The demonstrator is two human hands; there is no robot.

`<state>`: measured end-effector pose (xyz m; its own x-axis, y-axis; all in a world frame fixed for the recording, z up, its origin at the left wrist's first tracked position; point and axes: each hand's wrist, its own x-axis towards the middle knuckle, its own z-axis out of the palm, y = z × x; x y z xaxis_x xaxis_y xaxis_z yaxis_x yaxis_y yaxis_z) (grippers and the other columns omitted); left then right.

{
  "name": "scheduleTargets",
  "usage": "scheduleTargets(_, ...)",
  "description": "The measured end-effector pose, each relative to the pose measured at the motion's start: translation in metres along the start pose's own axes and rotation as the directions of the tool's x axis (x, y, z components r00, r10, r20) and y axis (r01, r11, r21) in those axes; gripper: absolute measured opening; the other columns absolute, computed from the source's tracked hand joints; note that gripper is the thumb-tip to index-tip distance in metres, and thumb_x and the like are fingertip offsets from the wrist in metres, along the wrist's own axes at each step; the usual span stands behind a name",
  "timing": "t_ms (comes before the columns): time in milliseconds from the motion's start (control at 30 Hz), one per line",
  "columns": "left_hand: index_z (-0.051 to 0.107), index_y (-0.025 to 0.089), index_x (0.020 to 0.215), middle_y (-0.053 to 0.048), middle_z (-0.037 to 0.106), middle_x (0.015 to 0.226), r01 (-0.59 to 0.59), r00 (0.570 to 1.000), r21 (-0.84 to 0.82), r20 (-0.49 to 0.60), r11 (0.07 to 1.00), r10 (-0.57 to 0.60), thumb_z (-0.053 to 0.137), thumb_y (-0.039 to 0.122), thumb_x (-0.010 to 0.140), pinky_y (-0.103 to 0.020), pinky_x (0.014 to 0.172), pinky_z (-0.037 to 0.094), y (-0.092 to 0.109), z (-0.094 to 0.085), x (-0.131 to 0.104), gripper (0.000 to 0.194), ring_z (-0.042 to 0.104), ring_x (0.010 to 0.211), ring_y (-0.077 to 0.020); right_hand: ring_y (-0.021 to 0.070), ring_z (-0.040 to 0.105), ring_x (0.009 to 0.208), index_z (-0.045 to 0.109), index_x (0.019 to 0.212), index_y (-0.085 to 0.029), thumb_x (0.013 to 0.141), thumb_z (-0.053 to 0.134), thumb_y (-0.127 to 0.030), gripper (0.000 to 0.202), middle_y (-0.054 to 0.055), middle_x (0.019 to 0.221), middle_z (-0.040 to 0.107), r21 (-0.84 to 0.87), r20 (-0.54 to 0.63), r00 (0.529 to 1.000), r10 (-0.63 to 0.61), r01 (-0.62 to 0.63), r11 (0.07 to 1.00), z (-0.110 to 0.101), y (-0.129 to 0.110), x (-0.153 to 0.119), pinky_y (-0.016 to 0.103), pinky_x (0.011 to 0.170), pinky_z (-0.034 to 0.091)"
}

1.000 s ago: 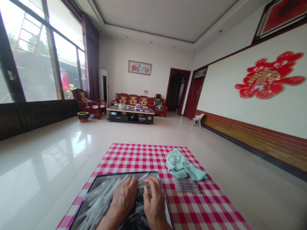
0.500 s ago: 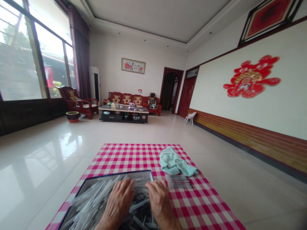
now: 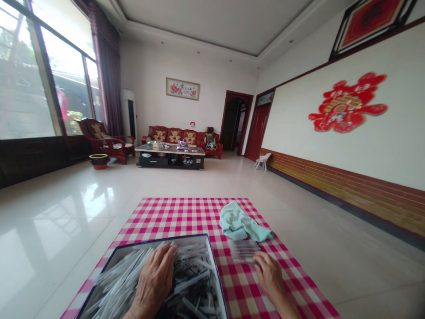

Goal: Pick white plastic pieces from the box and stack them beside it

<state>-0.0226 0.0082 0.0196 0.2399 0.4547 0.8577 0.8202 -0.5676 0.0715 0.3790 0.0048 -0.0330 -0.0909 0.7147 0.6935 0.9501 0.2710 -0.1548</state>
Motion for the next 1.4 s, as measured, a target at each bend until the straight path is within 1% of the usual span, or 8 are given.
scheduleTargets(300,0.058,0.017,0.112,-0.007,0.065,0.091,0.039,0.994,-0.043,0.105,0.998,-0.034,0.039,0.014,0.095,-0.03,0.073,0.05,0.006,-0.01,0.006,0.026,0.063,0.081,-0.0179,0.0246,0.065,0.088,0.071,0.084,-0.024,0.082,0.05,-0.016,0.022,0.007,0.091,0.069,0.035,0.032,0.999,-0.031,0.03,0.999,0.021,-0.005,0.008,0.038,0.079,0.048)
scheduleTargets(467,0.063,0.021,0.101,-0.003,0.062,0.079,0.093,0.963,-0.025,0.256,0.995,-0.084,0.039,0.021,0.097,-0.027,0.066,0.049,0.005,-0.018,0.003,0.023,0.062,0.071,-0.0163,0.0253,0.064,0.083,0.069,0.079,-0.023,0.079,0.054,-0.017,0.016,0.008,0.087,0.069,0.048,0.011,0.999,-0.036,0.035,0.998,0.025,0.0,0.018,0.039,0.076,0.048)
scheduleTargets(600,0.065,0.022,0.093,-0.004,0.062,0.08,0.07,0.917,-0.071,0.396,0.995,-0.036,0.046,0.021,0.093,-0.03,0.066,0.047,0.015,-0.028,0.003,0.019,0.06,0.073,-0.0178,0.0265,0.065,0.085,0.068,0.086,-0.022,0.08,0.052,-0.017,0.017,0.009,0.09,0.069,0.068,-0.031,0.999,-0.03,0.032,0.997,0.026,-0.009,0.021,0.041,0.076,0.05)
scheduleTargets(733,0.065,0.023,0.081,-0.003,0.06,0.078,0.046,0.868,-0.11,0.497,0.993,0.015,0.059,0.024,0.083,-0.035,0.07,0.043,0.028,-0.034,0.006,0.006,0.056,0.076,-0.0209,0.0246,0.064,0.091,0.065,0.096,-0.022,0.087,0.047,-0.018,0.02,0.009,0.096,0.068,0.119,-0.061,0.997,-0.04,0.047,0.992,0.017,-0.052,0.027,0.04,0.082,0.051)
scheduleTargets(833,0.063,0.022,0.079,-0.003,0.059,0.08,0.041,0.852,-0.109,0.523,0.993,0.022,0.062,0.024,0.08,-0.038,0.074,0.042,0.031,-0.034,0.006,0.002,0.053,0.079,-0.022,0.0233,0.063,0.093,0.063,0.097,-0.022,0.09,0.044,-0.015,0.021,0.009,0.096,0.066,0.316,-0.064,0.997,-0.032,0.05,0.947,-0.001,-0.104,0.04,0.038,0.084,0.051)
scheduleTargets(1033,0.061,0.02,0.076,-0.004,0.057,0.08,0.013,0.846,-0.11,0.531,0.994,0.048,0.057,0.02,0.081,-0.039,0.074,0.04,0.029,-0.029,0.001,0.006,0.051,0.079,-0.0218,0.0188,0.063,0.091,0.061,0.097,-0.022,0.086,0.046,-0.007,0.024,0.005,0.096,0.064,0.565,0.18,0.972,-0.148,0.022,0.825,-0.023,-0.196,0.051,0.03,0.081,0.052)
scheduleTargets(1233,0.06,0.019,0.077,-0.005,0.057,0.078,-0.005,0.866,-0.116,0.496,0.993,0.062,0.053,0.016,0.083,-0.038,0.072,0.041,0.029,-0.027,0.0,0.01,0.051,0.076,-0.0211,0.0226,0.062,0.09,0.064,0.092,-0.022,0.074,0.05,0.002,0.034,0.004,0.091,0.065,0.422,0.337,0.923,-0.185,0.027,0.906,-0.006,-0.22,0.035,0.035,0.083,0.051)
scheduleTargets(1400,0.06,0.019,0.081,-0.004,0.06,0.078,0.114,0.938,-0.197,0.343,0.974,-0.04,0.051,0.017,0.087,-0.035,0.072,0.044,0.029,-0.025,0.004,0.011,0.055,0.075,-0.0193,0.0208,0.063,0.089,0.064,0.099,-0.022,0.082,0.048,-0.002,0.031,0.004,0.092,0.065,0.463,0.338,0.925,-0.173,-0.003,0.886,-0.005,-0.218,0.039,0.032,0.079,0.051)
